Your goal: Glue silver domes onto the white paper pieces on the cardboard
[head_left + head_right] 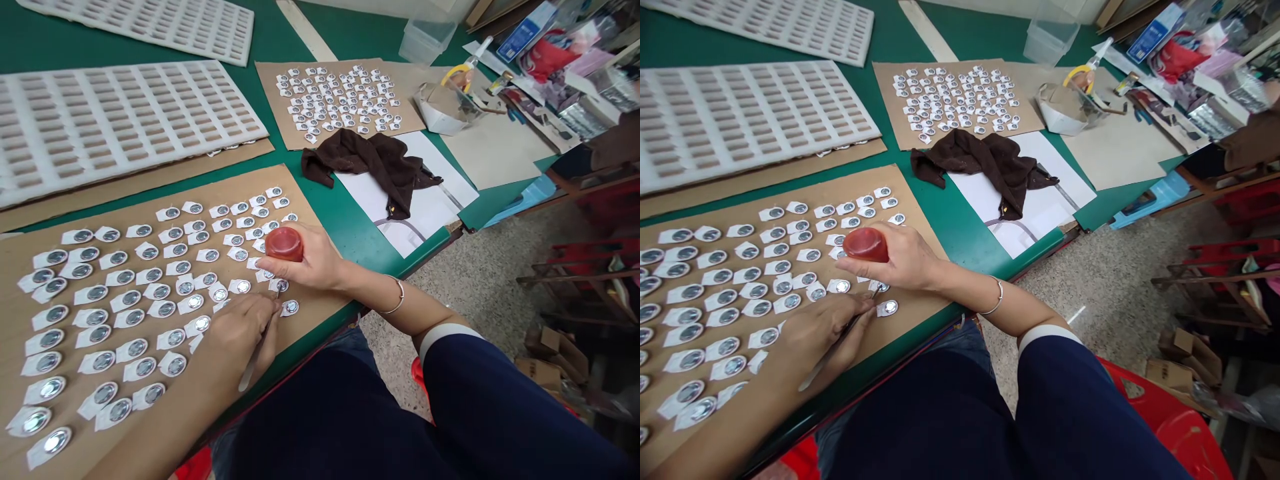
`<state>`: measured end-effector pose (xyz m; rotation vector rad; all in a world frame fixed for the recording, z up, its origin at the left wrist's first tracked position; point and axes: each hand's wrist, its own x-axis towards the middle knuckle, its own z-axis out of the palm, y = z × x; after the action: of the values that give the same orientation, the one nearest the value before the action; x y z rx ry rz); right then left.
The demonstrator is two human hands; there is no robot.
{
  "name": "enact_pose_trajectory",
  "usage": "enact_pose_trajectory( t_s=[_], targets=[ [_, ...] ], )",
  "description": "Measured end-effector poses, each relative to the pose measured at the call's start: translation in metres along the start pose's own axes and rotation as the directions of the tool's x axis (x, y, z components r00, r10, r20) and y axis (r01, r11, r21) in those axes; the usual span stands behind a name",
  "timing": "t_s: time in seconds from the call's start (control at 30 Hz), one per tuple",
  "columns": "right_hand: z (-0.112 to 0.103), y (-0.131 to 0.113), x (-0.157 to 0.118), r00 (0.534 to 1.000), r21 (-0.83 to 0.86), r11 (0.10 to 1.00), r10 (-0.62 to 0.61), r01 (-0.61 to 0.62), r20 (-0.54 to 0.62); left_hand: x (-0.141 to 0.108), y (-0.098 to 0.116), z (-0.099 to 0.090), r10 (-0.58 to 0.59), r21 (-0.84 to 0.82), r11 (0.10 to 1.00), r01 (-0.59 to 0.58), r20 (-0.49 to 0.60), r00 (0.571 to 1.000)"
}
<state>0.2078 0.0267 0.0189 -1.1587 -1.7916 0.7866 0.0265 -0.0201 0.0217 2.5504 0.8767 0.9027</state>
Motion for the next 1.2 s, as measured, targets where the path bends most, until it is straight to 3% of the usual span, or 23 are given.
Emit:
enact_pose_trajectory(
  t_s=[0.13, 0.2, 0.27, 0.33, 0.43, 0.47, 0.5, 0.63, 0.8, 0.9, 1.0, 1.2],
  targets=[
    [0.0, 0.0, 0.0, 1.0, 0.018, 0.999, 0.028, -0.028, 0.001, -0.002, -0.007, -0.004, -0.07, -0.073, 0.995, 0.074, 0.059, 0.996],
    [0.0, 0.0, 0.0, 1.0, 0.026, 0.999, 0.03, -0.03, 0.001, 0.0, -0.011, -0.007, -0.157, -0.099, 0.981, 0.169, 0.118, 0.981],
    [-0.001, -0.002, 0.001, 1.0, 0.018, 0.999, 0.031, -0.031, -0.002, 0.006, -0.015, -0.011, -0.284, -0.144, 0.938, 0.315, 0.201, 0.937],
    [-0.006, -0.006, 0.0, 0.999, 0.006, 1.0, 0.028, -0.028, -0.027, 0.014, -0.018, -0.014, -0.441, -0.18, 0.84, 0.512, 0.324, 0.837],
    [-0.018, -0.016, -0.008, 0.989, 0.064, 0.997, 0.039, -0.029, -0.145, 0.03, -0.023, -0.019, -0.613, -0.114, 0.633, 0.766, 0.531, 0.585],
    [-0.021, -0.019, -0.012, 0.978, 0.113, 0.993, 0.057, -0.035, -0.199, 0.035, -0.025, -0.02, -0.627, -0.086, 0.595, 0.799, 0.573, 0.528],
    [-0.024, -0.021, -0.017, 0.963, 0.167, 0.985, 0.077, -0.034, -0.258, 0.039, -0.027, -0.022, -0.627, -0.068, 0.585, 0.808, 0.595, 0.503],
    [-0.02, -0.017, -0.037, 0.939, 0.305, 0.952, 0.077, 0.031, -0.335, 0.055, -0.035, -0.027, -0.579, -0.061, 0.63, 0.774, 0.628, 0.52],
    [0.004, -0.005, -0.047, 0.888, 0.092, 0.971, -0.159, 0.219, -0.432, 0.064, -0.038, -0.031, -0.559, -0.068, 0.606, 0.792, 0.672, 0.486],
    [0.012, -0.002, -0.048, 0.866, 0.029, 0.956, -0.252, 0.293, -0.432, 0.064, -0.039, -0.032, -0.56, -0.069, 0.593, 0.802, 0.681, 0.473],
    [0.014, 0.0, -0.048, 0.868, -0.001, 0.954, -0.275, 0.301, -0.413, 0.063, -0.04, -0.032, -0.578, -0.052, 0.583, 0.811, 0.674, 0.459],
    [0.014, 0.002, -0.047, 0.882, -0.011, 0.956, -0.274, 0.292, -0.384, 0.058, -0.044, -0.029, -0.563, -0.078, 0.586, 0.807, 0.678, 0.473]
  ],
)
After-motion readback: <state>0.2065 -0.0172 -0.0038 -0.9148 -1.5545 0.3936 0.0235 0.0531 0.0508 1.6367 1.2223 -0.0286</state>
